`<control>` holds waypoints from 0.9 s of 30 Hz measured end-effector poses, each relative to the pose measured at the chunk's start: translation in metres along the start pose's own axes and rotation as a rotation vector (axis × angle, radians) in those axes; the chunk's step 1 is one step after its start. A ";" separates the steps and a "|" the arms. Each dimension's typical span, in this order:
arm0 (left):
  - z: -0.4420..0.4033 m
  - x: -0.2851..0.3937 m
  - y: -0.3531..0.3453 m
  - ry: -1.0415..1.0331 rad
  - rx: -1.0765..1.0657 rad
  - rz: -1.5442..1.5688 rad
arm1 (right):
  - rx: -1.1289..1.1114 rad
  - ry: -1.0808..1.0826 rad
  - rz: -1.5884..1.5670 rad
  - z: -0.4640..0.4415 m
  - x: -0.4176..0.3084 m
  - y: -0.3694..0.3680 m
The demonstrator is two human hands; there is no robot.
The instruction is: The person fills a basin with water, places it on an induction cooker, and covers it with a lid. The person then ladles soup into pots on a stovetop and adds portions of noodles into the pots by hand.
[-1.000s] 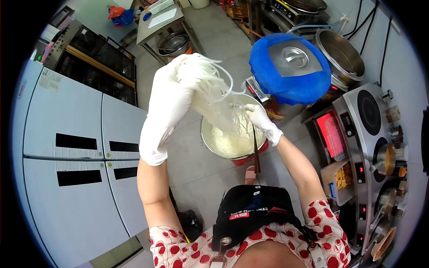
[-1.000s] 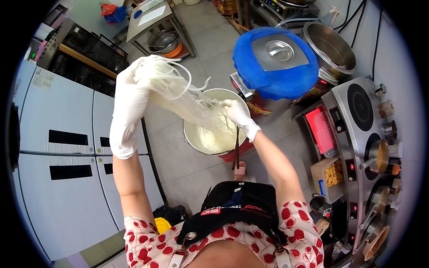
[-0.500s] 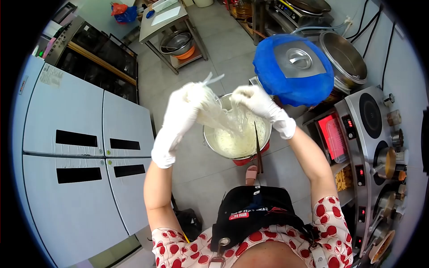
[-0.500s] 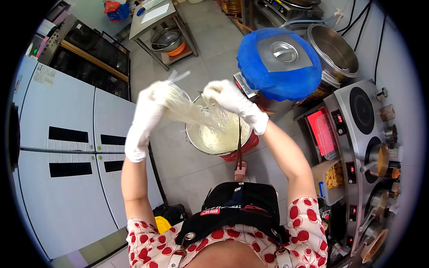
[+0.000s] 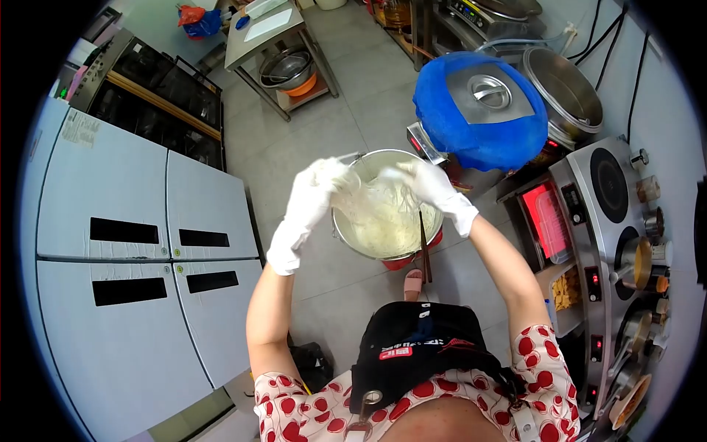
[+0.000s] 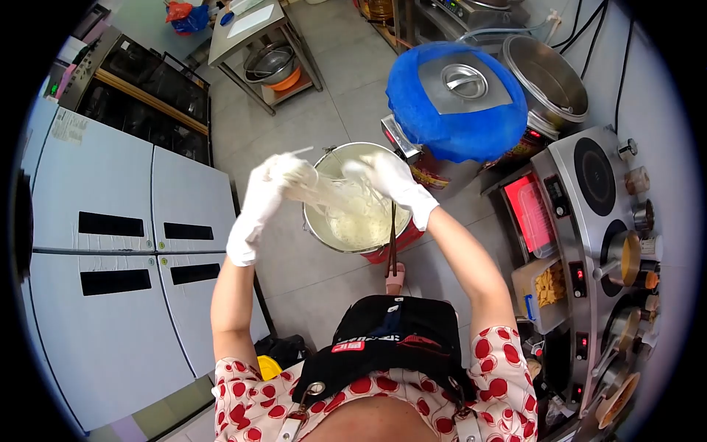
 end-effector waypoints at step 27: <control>-0.016 0.107 0.034 -0.207 0.214 -0.212 | -0.040 0.028 -0.022 -0.001 0.025 -0.044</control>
Point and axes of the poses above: each hand's wrist, its own z-axis away from the middle knuckle, its own y-axis out of the back of the hand, x = y × z, the point moved 5 cm from there along -z, towards the middle knuckle, and after that the axes turned 8 degrees about -z, right-handed, at the moved point
